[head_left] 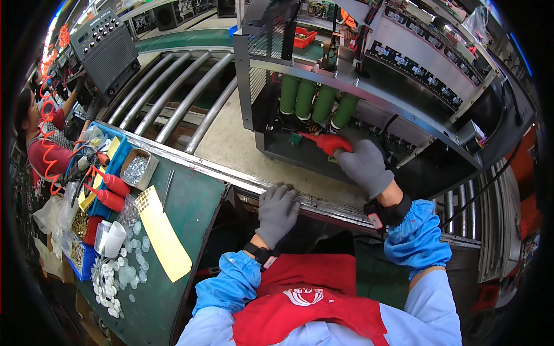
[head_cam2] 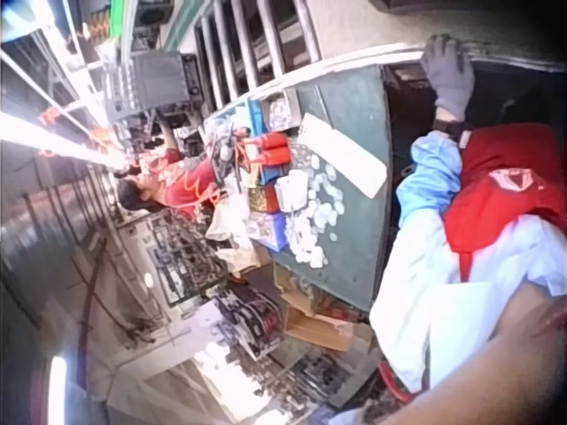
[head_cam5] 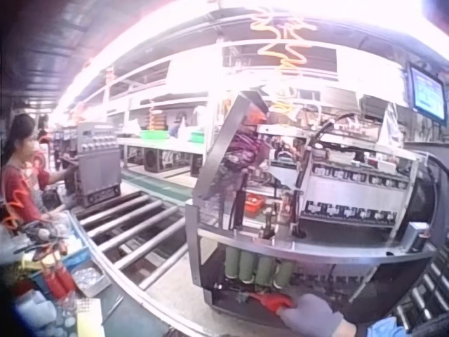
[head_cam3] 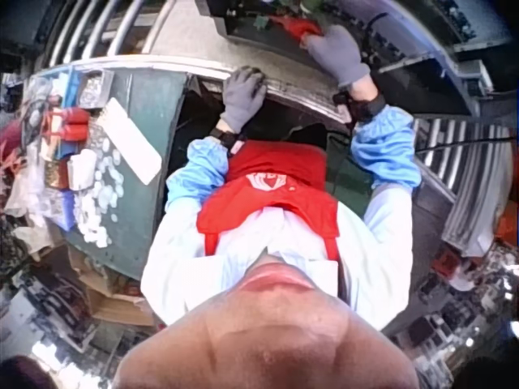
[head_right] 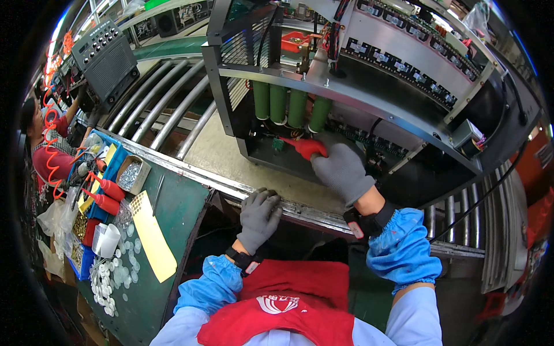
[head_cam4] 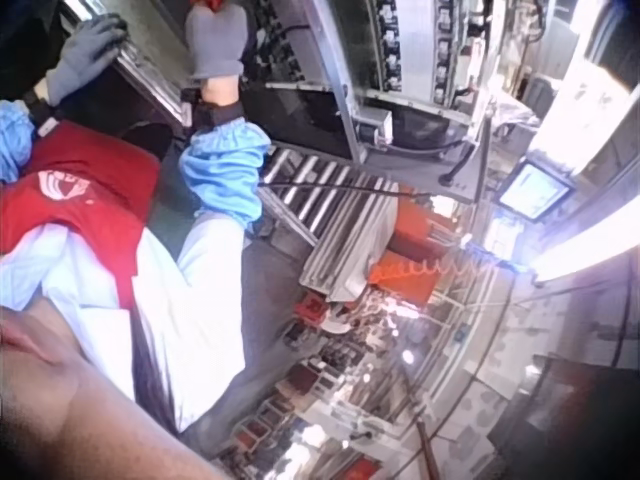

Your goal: Manually assemble and secure components inside a large electronic device on an assembly line.

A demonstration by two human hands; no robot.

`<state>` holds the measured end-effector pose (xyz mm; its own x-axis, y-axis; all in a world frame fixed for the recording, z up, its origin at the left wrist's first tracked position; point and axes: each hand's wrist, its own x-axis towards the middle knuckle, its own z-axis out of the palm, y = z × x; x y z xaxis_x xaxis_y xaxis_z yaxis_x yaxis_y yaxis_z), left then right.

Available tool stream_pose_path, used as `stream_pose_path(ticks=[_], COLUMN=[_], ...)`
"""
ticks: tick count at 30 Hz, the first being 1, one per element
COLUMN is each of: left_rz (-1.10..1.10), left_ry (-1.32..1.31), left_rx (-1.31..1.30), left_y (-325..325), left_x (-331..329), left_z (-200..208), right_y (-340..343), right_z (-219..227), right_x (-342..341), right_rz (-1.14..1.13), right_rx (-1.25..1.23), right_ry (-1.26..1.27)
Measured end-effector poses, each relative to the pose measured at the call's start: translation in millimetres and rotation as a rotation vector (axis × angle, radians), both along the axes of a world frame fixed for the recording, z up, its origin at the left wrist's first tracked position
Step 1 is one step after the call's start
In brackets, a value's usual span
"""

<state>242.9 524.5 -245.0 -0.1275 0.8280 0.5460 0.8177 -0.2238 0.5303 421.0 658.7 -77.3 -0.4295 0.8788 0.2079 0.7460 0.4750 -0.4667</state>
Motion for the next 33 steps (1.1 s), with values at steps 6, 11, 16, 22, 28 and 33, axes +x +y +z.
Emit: stream_pose_path(ticks=[6, 11, 16, 22, 28, 33], left_rz=[-0.003, -0.008, -0.007, -0.005, 0.025, 0.009], left_ry=[0.006, -0.005, -0.014, 0.008, 0.036, 0.024], left_rx=[0.003, 0.007, 0.015, -0.009, -0.013, 0.013], left_y=[-0.2, -0.8, -1.2, 0.1, 0.2, 0.9], left_x=[-0.4, -0.8, -0.3, -0.5, 0.6, 0.9], left_z=[-0.2, 0.2, 0.7, -0.5, -0.8, -0.4], right_y=[-2.4, -7.8, -9.8, -9.7, -7.4, -10.5], right_z=[3.0, 5.3, 4.2, -8.6, -17.4, -15.7], right_x=[-0.5, -0.4, -0.3, 0.6, 4.3, 2.6], right_rz=[-0.024, -0.017, -0.08, -0.056, -0.011, 0.065], right_rx=[0.06, 0.161, 0.023, 0.116, 0.123, 0.172], right_ry=[-0.019, -0.047, -0.053, 0.011, 0.061, 0.112])
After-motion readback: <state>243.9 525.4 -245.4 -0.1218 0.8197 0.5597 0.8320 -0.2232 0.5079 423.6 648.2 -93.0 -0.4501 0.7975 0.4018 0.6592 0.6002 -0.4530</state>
